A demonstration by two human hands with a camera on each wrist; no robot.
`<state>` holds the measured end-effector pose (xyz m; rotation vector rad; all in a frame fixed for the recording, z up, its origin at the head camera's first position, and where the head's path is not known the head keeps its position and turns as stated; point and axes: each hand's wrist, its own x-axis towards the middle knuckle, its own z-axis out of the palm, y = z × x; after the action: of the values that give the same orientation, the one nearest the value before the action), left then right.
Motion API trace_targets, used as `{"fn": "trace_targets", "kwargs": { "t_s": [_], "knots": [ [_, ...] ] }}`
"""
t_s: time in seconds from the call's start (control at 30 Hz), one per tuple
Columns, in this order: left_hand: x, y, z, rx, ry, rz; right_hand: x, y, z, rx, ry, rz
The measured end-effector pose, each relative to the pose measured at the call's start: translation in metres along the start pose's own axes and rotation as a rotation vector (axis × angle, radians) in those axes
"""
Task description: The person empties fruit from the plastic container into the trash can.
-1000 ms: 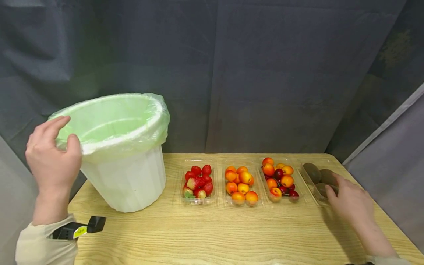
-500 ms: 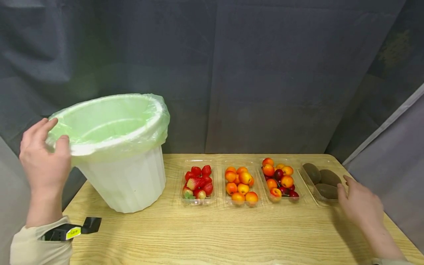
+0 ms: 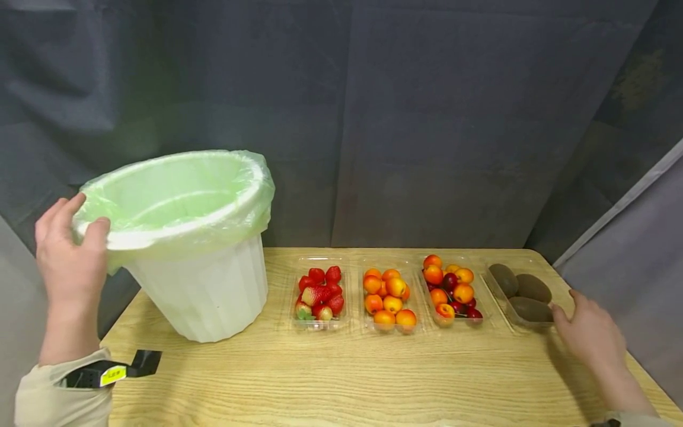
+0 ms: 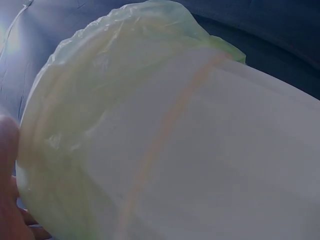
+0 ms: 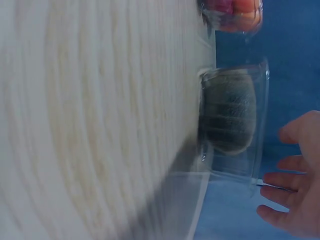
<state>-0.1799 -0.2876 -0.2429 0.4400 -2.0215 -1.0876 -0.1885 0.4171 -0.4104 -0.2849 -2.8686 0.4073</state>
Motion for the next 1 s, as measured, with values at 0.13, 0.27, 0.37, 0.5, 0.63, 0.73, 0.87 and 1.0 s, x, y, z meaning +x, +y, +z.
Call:
{"fn": "trace_targets", "kwargs": {
  "t_s": [0.13,0.27,0.37,0.5,0.63,0.73,0.87,1.0],
  "knots": [
    [-0.001,-0.001,-0.001,0.01,-0.034,-0.049,0.002,0.008,0.003,0.022,-0.004,0.0],
    [0.0,0.0,-0.002,-0.047,-0.075,-0.114,0.003,0.016,0.006,0.049,-0.014,0.003],
    [0.0,0.002,-0.002,-0.096,-0.11,-0.163,0.004,0.02,0.008,0.063,-0.017,0.014],
    [-0.001,0.003,-0.003,-0.112,-0.167,-0.222,0.005,0.025,0.011,0.074,-0.04,0.041],
    [-0.001,0.002,-0.003,-0.143,-0.202,-0.263,0.008,0.029,0.013,0.11,-0.088,0.09],
    [-0.001,0.003,-0.002,-0.166,-0.202,-0.278,0.009,0.032,0.015,0.167,-0.123,0.134],
    [-0.001,0.003,-0.002,-0.184,-0.199,-0.277,0.01,0.034,0.018,0.267,-0.197,0.209],
    [-0.002,0.004,-0.002,-0.192,-0.214,-0.269,0.01,0.036,0.019,0.347,-0.236,0.292]
  ]
}}
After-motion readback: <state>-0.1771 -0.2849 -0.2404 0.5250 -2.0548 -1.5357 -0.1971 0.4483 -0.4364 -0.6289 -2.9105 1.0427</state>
